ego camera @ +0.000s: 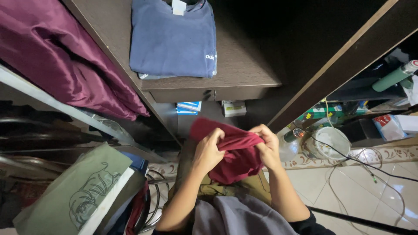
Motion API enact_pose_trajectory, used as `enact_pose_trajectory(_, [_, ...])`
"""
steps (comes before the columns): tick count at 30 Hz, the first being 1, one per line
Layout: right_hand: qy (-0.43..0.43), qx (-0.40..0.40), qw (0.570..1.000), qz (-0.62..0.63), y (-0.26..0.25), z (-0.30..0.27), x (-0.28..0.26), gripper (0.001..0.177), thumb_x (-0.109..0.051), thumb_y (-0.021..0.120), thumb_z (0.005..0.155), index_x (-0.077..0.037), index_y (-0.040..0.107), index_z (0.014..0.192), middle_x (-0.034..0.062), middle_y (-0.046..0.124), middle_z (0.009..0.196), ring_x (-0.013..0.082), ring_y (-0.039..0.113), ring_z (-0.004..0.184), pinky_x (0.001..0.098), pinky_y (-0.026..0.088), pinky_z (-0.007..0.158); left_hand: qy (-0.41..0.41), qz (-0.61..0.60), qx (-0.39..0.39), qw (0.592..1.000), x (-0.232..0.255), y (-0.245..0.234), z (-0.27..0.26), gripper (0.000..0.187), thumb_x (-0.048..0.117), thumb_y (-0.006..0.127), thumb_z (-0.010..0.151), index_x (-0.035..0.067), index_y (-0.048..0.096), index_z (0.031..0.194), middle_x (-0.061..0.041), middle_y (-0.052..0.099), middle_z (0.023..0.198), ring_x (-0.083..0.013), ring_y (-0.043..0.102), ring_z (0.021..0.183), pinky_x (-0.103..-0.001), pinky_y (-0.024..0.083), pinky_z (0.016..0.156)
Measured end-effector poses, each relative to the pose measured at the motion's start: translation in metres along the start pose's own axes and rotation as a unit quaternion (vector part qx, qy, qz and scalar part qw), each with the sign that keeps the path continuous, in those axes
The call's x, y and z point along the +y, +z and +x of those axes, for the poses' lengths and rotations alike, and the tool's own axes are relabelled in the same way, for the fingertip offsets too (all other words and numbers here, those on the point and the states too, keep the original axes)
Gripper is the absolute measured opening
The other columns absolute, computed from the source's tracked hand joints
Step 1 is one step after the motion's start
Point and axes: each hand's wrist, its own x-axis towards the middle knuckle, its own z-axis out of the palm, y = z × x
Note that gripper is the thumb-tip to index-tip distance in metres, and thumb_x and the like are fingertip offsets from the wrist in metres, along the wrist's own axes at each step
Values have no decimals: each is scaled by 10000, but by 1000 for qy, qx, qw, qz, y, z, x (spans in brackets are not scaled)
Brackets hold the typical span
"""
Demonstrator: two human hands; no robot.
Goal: Fold several shirts and place them neatly on a shelf inside a wardrobe.
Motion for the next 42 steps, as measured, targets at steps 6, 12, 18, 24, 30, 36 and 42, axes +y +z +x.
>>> enact_pose_trajectory(6, [-125, 46, 984, -121, -11, -3, -10, 126, 34, 607, 942, 24, 671, 1050, 36, 676, 974, 95, 638, 878, 229, 510, 814, -147, -33, -12, 988, -7, 12, 4, 436, -2, 743, 743, 110, 582, 1131, -169, 738, 1002, -376, 709, 968, -431, 549, 798])
enact_pose_trajectory(12, [-158, 90, 949, -257, -21, 7, -52, 313, 109, 533, 806, 12, 676, 1068, 73, 676, 937, 103, 566, 768, 232, 464, 738, 7, -312, 104, 944, -26, 52, 0, 309, -80, 473, 846, -17, 590, 1125, -121, 728, 970, -262, 696, 951, -343, 549, 854])
enact_pose_trajectory(18, [-46, -11, 950, -308, -14, 17, -106, 300, 84, 558, 780, 4, 658, 1052, 72, 684, 901, 129, 665, 825, 258, 534, 692, 163, -339, 60, 925, -22, 40, 27, 128, 47, 481, 898, 72, 603, 925, 6, 643, 696, -89, 606, 581, -233, 513, 564])
enact_pose_trajectory(24, [-92, -202, 948, -228, -37, 26, -106, 320, 56, 542, 771, 23, 652, 1070, 50, 698, 1030, 139, 665, 1008, 278, 518, 879, 257, -186, -64, 946, 86, -58, 56, 418, 38, 589, 658, 36, 560, 1075, -140, 661, 841, -305, 712, 769, -382, 569, 692])
enact_pose_trajectory(30, [-4, 84, 996, -29, -79, 23, -54, 68, -22, 607, 1026, -31, 653, 977, -23, 620, 886, 60, 518, 742, 210, 387, 653, 118, 9, -9, 993, 57, -56, 53, 463, -48, 670, 700, 89, 530, 1119, -120, 683, 1101, -338, 700, 1066, -436, 560, 814])
enact_pose_trajectory(36, [-88, 85, 992, -13, -46, 24, -85, 113, -55, 585, 1063, -41, 602, 952, -18, 628, 923, 48, 532, 842, 201, 425, 797, -62, 100, 3, 993, -1, -35, 31, 365, 29, 778, 708, 115, 627, 1029, -120, 697, 1031, -374, 679, 999, -457, 550, 803])
enact_pose_trajectory(42, [-171, 155, 973, -10, -66, 18, -60, 124, -63, 652, 1068, -21, 588, 970, -16, 571, 889, 57, 508, 805, 191, 404, 767, -88, 160, -83, 980, -13, -38, 26, 321, 90, 767, 764, 176, 718, 1069, -92, 759, 1079, -356, 705, 1000, -456, 563, 839])
